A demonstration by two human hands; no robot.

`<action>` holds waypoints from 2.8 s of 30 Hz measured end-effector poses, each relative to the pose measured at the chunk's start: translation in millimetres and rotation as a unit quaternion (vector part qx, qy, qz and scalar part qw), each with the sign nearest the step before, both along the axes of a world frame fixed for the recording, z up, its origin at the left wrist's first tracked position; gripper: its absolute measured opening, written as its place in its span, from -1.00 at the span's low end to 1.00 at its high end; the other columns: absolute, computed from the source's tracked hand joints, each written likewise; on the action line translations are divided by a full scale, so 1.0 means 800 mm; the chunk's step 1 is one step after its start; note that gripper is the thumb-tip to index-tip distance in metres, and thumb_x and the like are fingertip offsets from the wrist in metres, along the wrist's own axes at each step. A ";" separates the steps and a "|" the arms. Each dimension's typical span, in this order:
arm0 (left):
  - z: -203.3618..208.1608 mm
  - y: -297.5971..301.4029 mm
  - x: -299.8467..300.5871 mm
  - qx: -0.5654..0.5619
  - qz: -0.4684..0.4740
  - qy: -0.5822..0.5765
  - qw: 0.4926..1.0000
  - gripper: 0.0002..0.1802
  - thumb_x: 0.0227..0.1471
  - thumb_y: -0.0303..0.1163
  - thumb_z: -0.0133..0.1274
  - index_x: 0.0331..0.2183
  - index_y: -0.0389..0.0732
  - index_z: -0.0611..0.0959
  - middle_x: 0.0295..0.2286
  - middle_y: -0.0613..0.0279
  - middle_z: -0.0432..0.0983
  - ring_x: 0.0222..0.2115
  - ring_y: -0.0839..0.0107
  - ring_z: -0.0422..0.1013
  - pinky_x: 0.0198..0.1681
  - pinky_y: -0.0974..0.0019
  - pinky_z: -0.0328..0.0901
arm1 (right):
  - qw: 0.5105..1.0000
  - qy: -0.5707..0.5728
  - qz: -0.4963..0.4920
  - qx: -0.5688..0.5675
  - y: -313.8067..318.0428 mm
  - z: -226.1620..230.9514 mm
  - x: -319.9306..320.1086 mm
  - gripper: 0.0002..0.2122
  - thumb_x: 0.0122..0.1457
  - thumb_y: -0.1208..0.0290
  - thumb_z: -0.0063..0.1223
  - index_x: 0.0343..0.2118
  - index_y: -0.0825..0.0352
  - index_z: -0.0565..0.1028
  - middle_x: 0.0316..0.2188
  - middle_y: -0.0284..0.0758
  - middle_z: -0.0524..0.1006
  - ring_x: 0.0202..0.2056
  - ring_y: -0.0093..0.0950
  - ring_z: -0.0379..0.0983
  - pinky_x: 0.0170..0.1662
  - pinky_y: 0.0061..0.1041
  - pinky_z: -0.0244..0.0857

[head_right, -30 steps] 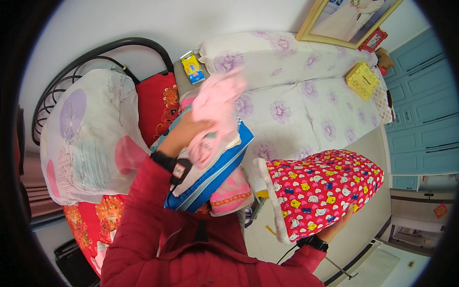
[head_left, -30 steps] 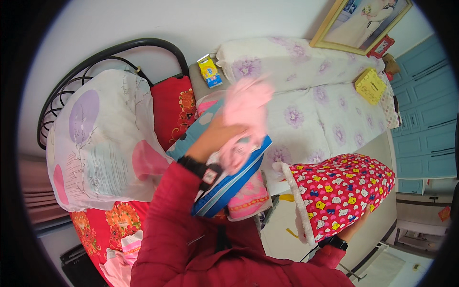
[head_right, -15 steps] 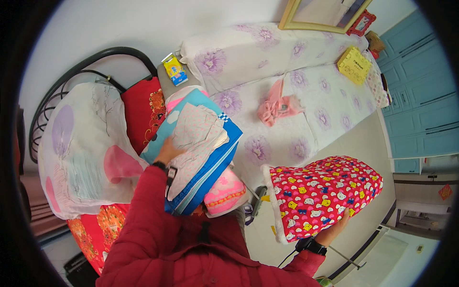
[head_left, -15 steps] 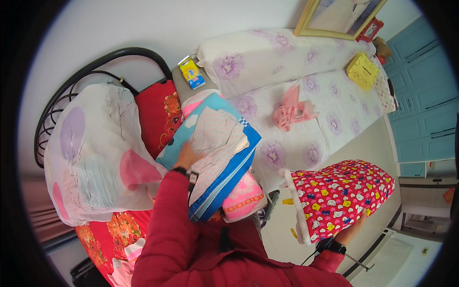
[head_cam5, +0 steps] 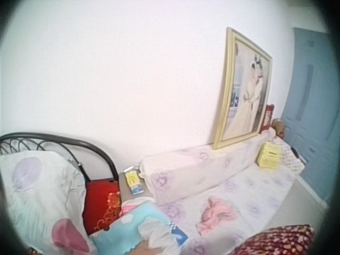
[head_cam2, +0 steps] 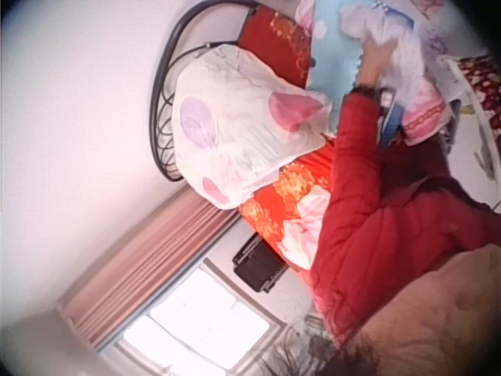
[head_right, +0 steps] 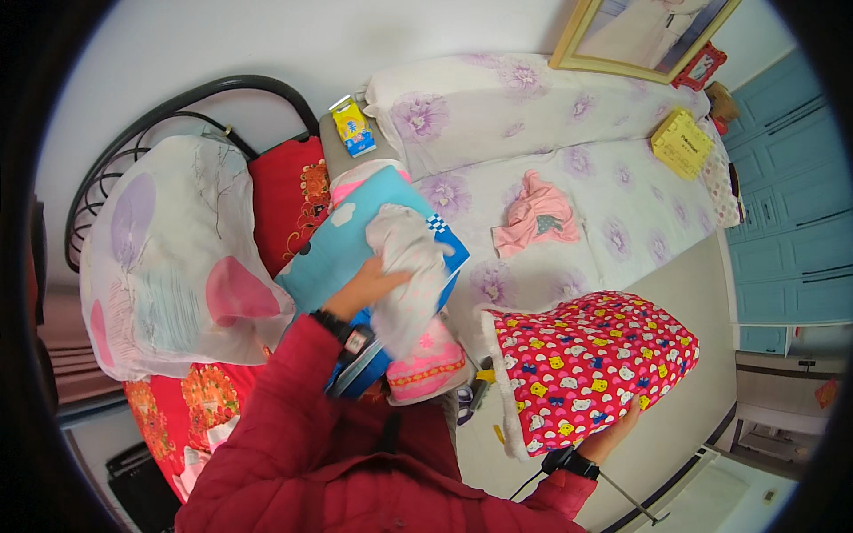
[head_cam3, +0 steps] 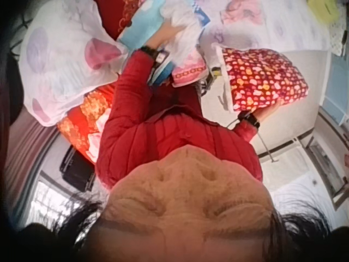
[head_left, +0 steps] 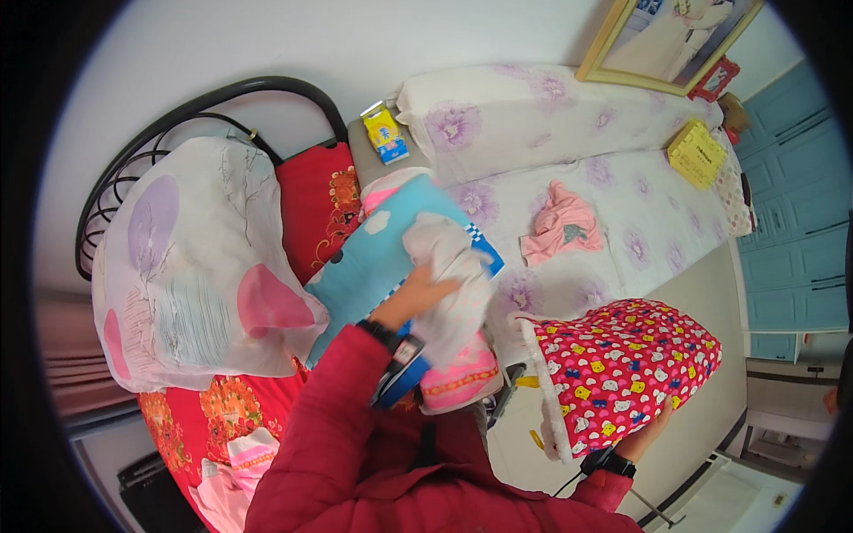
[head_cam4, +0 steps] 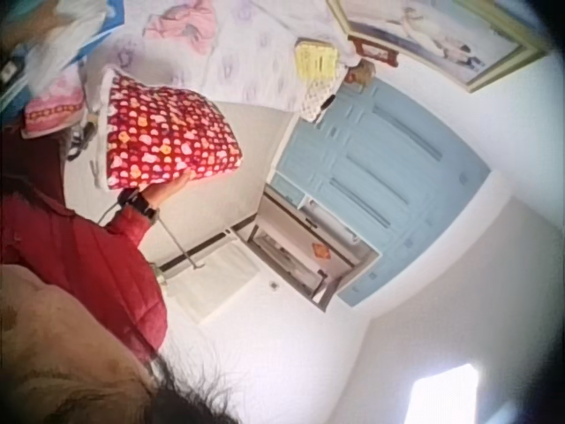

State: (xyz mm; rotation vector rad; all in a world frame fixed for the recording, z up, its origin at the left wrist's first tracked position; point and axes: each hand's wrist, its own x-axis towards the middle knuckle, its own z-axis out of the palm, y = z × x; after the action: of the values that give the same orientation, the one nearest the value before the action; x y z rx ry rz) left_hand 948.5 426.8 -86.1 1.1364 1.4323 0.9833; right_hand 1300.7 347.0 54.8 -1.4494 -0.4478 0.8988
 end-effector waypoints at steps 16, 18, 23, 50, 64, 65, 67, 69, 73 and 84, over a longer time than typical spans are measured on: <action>0.032 -0.083 -0.023 -0.025 -0.063 0.018 0.998 -0.68 -0.12 -0.31 -0.18 -0.30 -0.32 0.36 -0.39 0.16 0.34 -0.38 0.48 0.26 -0.30 0.47 0.16 | 0.989 -0.114 0.094 0.021 0.020 0.051 -0.042 -0.67 -0.08 0.26 -0.20 -0.31 0.41 0.19 -0.40 -0.27 0.34 -0.38 -0.52 0.34 -0.38 -0.57 0.26; 0.028 -0.121 -0.038 -0.037 -0.037 -0.056 0.997 -0.64 -0.10 -0.27 -0.21 -0.30 -0.35 0.34 -0.36 0.10 0.32 -0.32 0.39 0.26 -0.25 0.43 0.15 | 0.976 -0.136 0.166 0.043 0.025 0.053 -0.074 -0.75 -0.09 0.35 -0.17 -0.37 0.39 0.26 -0.47 -0.34 0.36 -0.43 -0.58 0.32 -0.41 -0.63 0.21; 0.032 -0.177 -0.064 -0.048 0.057 -0.236 0.969 -0.61 -0.06 -0.27 -0.31 -0.22 -0.34 0.26 -0.27 0.11 0.26 -0.25 0.36 0.22 -0.21 0.39 0.12 | 0.831 -0.136 0.537 0.040 0.038 0.047 -0.167 -0.71 -0.15 0.41 -0.07 -0.32 0.41 0.30 -0.43 -0.35 0.39 -0.44 -0.59 0.31 -0.38 -0.62 0.20; -0.031 -0.232 -0.090 -0.083 0.225 0.042 0.970 -0.27 -0.34 -0.26 0.04 -0.15 -0.40 0.10 -0.20 -0.15 0.12 -0.16 0.14 0.11 -0.13 0.33 0.04 | 0.653 -0.077 0.749 -0.079 -0.027 -0.199 -0.354 -0.63 -0.15 0.32 -0.04 -0.28 0.42 0.24 -0.47 -0.25 0.38 -0.45 -0.55 0.29 -0.38 -0.58 0.17; 0.014 -0.268 -0.134 -0.065 0.236 -0.033 0.969 -0.55 -0.35 -0.55 -0.08 -0.27 -0.37 0.26 -0.42 0.16 0.34 -0.40 0.47 0.29 -0.32 0.45 0.19 | 0.806 -0.446 0.385 0.049 0.048 -0.237 -0.232 -0.56 -0.17 0.36 -0.03 -0.22 0.48 0.18 -0.21 -0.08 0.20 -0.16 -0.27 0.12 -0.13 -0.44 0.02; 0.021 -0.272 -0.136 -0.028 0.242 -0.064 0.968 -0.56 -0.35 -0.56 -0.08 -0.27 -0.36 0.27 -0.42 0.16 0.34 -0.40 0.47 0.29 -0.32 0.44 0.19 | 0.781 -0.533 0.320 0.054 0.062 -0.245 -0.210 -0.53 -0.18 0.35 -0.02 -0.20 0.49 0.16 -0.19 -0.06 0.17 -0.13 -0.27 0.10 -0.12 -0.45 0.01; 0.033 -0.275 -0.140 -0.054 0.243 -0.029 0.968 -0.58 -0.34 -0.59 -0.11 -0.27 -0.34 0.27 -0.39 0.18 0.31 -0.38 0.48 0.26 -0.30 0.43 0.18 | 0.912 -0.265 0.306 -0.073 0.080 -0.265 -0.186 -0.51 -0.18 0.34 0.00 -0.20 0.51 0.14 -0.21 -0.07 0.20 -0.17 -0.30 0.15 -0.17 -0.44 0.07; 0.044 -0.278 -0.142 -0.049 0.244 0.003 0.968 -0.57 -0.35 -0.58 -0.09 -0.28 -0.35 0.27 -0.40 0.15 0.31 -0.39 0.47 0.27 -0.31 0.44 0.18 | 0.942 -0.029 0.298 -0.152 0.093 -0.279 -0.179 -0.49 -0.19 0.34 0.02 -0.20 0.52 0.13 -0.23 -0.08 0.23 -0.21 -0.33 0.20 -0.23 -0.43 0.13; 0.066 -0.272 -0.138 -0.054 0.244 -0.072 0.966 -0.57 -0.33 -0.60 -0.10 -0.27 -0.34 0.26 -0.40 0.20 0.31 -0.38 0.50 0.26 -0.31 0.44 0.18 | 0.922 0.147 0.311 -0.178 0.110 -0.283 -0.201 -0.57 -0.19 0.41 0.02 -0.24 0.50 0.19 -0.36 -0.13 0.34 -0.41 -0.42 0.34 -0.40 -0.47 0.26; 0.197 -0.227 -0.134 0.053 0.333 -0.263 0.904 -0.46 -0.30 -0.52 -0.15 -0.15 -0.32 0.14 -0.27 0.13 0.23 -0.30 0.41 0.23 -0.25 0.40 0.15 | 0.887 0.086 0.454 0.001 0.109 -0.174 -0.222 -0.72 -0.14 0.54 -0.10 -0.28 0.41 0.28 -0.43 -0.29 0.40 -0.46 -0.55 0.34 -0.40 -0.62 0.24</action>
State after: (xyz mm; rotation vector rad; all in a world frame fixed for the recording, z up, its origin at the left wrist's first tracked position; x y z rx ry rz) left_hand 841.1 245.5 71.5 0.3657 1.3307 1.7107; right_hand 1123.3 434.3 -84.8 -1.1103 -1.0310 1.7486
